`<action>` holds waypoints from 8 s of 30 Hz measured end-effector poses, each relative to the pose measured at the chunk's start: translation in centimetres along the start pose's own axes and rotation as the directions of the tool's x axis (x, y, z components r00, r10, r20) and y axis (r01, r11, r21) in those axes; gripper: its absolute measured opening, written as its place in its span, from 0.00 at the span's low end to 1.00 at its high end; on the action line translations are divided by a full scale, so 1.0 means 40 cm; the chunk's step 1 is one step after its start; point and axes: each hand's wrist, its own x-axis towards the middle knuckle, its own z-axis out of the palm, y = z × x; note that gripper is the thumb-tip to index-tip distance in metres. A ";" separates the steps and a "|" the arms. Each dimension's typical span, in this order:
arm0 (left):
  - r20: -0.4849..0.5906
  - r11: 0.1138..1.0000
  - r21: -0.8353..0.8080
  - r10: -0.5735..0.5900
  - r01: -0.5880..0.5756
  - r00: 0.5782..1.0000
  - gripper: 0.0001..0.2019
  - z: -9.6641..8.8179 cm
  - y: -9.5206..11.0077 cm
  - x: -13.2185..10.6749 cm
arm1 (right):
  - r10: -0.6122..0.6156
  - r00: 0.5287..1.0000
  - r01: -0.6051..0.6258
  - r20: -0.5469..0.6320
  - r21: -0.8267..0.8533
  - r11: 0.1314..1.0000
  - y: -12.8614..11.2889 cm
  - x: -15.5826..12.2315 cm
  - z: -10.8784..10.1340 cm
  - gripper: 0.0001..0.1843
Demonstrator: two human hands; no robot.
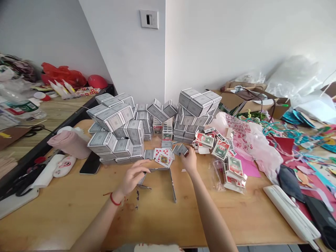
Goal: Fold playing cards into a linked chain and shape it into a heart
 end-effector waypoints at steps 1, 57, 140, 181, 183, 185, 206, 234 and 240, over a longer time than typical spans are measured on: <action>0.041 0.998 0.059 0.031 -0.033 0.999 0.13 0.002 0.014 0.021 | 0.062 0.998 -0.061 -0.008 0.035 0.997 0.005 -0.015 -0.015 0.17; 0.275 0.832 0.502 0.103 -0.234 0.956 0.05 0.045 0.039 -0.147 | -0.106 0.888 0.141 0.447 -0.045 0.989 -0.084 0.003 0.029 0.13; -0.085 0.972 0.189 0.158 -0.140 0.984 0.07 0.103 -0.026 -0.078 | 0.319 0.786 -0.618 0.529 0.676 0.402 -0.111 -0.276 -0.067 0.20; -0.080 0.972 0.193 0.152 -0.134 0.985 0.06 0.114 -0.018 -0.076 | 0.317 0.803 -0.595 0.505 0.635 0.493 -0.185 -0.249 -0.068 0.17; -0.076 0.972 0.191 0.155 -0.138 0.985 0.06 0.114 -0.021 -0.077 | 0.313 0.802 -0.595 0.509 0.630 0.499 -0.181 -0.249 -0.065 0.17; -0.075 0.971 0.190 0.160 -0.144 0.984 0.06 0.114 -0.024 -0.078 | 0.305 0.790 -0.608 0.532 0.617 0.499 -0.175 -0.249 -0.062 0.17; -0.069 0.966 0.173 0.206 -0.191 0.976 0.07 0.100 -0.038 -0.082 | 0.221 0.661 -0.699 0.717 0.482 0.528 -0.167 -0.233 -0.033 0.20; 0.182 0.896 0.380 0.171 -0.230 0.968 0.08 0.081 -0.027 -0.075 | 0.113 0.645 -0.629 0.756 0.441 0.640 -0.151 -0.197 -0.036 0.19; 0.182 0.885 0.391 0.195 -0.253 0.964 0.08 0.084 -0.033 -0.074 | 0.107 0.621 -0.625 0.777 0.408 0.665 -0.141 -0.194 -0.033 0.20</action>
